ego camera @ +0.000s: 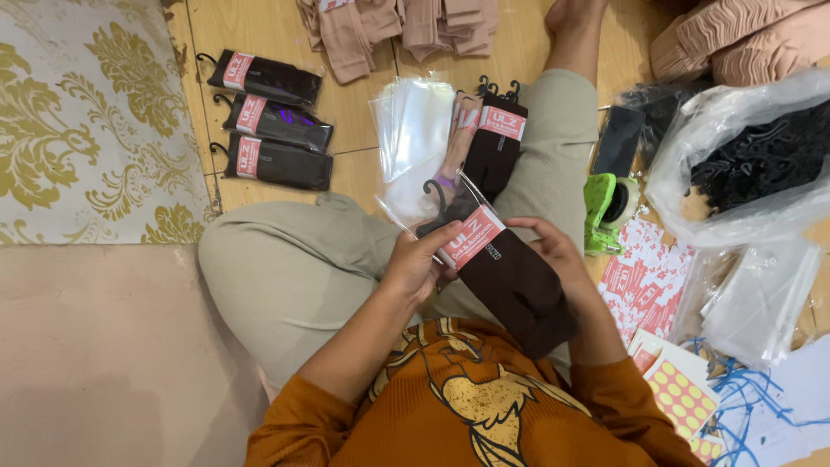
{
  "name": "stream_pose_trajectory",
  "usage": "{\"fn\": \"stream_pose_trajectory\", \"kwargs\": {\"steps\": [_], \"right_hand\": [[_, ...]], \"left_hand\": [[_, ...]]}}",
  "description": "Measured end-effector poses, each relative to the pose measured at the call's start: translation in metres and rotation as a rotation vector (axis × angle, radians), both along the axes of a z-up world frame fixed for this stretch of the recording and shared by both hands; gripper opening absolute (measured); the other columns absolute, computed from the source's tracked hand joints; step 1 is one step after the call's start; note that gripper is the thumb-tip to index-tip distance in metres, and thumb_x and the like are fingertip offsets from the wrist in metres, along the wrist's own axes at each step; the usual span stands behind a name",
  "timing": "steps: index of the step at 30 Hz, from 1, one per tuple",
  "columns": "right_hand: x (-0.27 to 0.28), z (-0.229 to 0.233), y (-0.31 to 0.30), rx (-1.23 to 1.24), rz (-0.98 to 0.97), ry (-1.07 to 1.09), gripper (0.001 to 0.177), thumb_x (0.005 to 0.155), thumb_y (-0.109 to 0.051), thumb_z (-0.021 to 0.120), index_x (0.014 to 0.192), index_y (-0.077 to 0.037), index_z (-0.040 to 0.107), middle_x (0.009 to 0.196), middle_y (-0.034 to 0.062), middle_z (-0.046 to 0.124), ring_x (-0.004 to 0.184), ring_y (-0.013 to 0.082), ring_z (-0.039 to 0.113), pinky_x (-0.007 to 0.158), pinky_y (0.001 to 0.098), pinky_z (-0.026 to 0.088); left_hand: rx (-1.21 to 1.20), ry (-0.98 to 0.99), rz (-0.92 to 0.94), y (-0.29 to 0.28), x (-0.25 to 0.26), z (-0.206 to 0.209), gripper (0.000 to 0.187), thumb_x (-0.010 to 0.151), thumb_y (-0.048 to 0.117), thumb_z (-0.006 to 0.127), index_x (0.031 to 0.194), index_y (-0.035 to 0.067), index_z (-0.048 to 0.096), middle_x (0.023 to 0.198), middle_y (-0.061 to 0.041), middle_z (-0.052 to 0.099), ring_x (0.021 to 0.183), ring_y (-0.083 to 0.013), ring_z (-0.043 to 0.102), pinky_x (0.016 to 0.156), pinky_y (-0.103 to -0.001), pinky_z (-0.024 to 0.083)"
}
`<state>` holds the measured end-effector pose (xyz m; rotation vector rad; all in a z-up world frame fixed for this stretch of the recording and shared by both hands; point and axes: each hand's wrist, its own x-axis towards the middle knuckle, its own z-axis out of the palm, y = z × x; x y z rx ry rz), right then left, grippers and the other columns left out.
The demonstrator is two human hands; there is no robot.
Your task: The person places pairs of socks into individual plastic sleeves and uses a tape dispenser to seal them.
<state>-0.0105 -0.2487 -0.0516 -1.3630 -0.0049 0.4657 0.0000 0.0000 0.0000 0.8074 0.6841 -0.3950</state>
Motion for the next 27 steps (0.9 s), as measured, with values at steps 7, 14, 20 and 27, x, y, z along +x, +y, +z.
{"fn": "stream_pose_trajectory", "kwargs": {"steps": [7, 14, 20, 27], "right_hand": [[0.024, -0.003, 0.012, 0.006, -0.025, -0.055, 0.066, 0.092, -0.003, 0.068, 0.151, -0.006, 0.04, 0.074, 0.0122, 0.071, 0.061, 0.0158, 0.065, 0.065, 0.0249, 0.051], [0.043, -0.003, 0.045, 0.033, -0.104, -0.13, 0.094, 0.089, 0.006, 0.07, 0.166, -0.016, 0.021, 0.085, 0.0086, 0.069, 0.076, 0.0124, 0.065, 0.084, 0.0218, 0.05], [-0.031, 0.042, 0.072, 0.243, -0.087, -0.52, 0.092, 0.089, 0.009, 0.063, 0.162, 0.001, 0.007, 0.071, 0.0126, 0.069, 0.058, 0.0197, 0.063, 0.071, 0.0339, 0.056], [-0.057, 0.099, 0.05, -0.297, -0.169, -0.631, 0.075, 0.071, 0.017, 0.069, 0.143, 0.008, 0.048, 0.054, 0.0035, 0.055, 0.048, 0.0164, 0.048, 0.054, 0.0263, 0.043]], "left_hand": [[-0.107, -0.005, -0.067, -0.031, -0.015, -0.032, 0.057, 0.07, 0.017, 0.096, 0.118, 0.003, 0.067, 0.1, -0.01, 0.067, 0.091, -0.0263, 0.065, 0.087, -0.057, 0.054], [-0.505, -0.187, -0.204, -0.011, -0.023, -0.024, 0.095, 0.094, 0.068, 0.063, 0.157, 0.01, 0.021, 0.154, -0.018, 0.039, 0.141, -0.0317, 0.039, 0.116, -0.054, 0.029], [-0.624, -0.074, -0.083, -0.012, -0.032, -0.006, 0.106, 0.091, 0.067, 0.069, 0.162, 0.009, 0.016, 0.162, -0.024, 0.026, 0.151, -0.0394, 0.027, 0.123, -0.054, 0.021], [-0.611, 0.004, 0.032, -0.024, -0.004, -0.085, 0.052, 0.097, 0.044, 0.066, 0.144, 0.022, 0.059, 0.126, -0.025, 0.069, 0.117, -0.0439, 0.066, 0.101, -0.06, 0.052]]}}
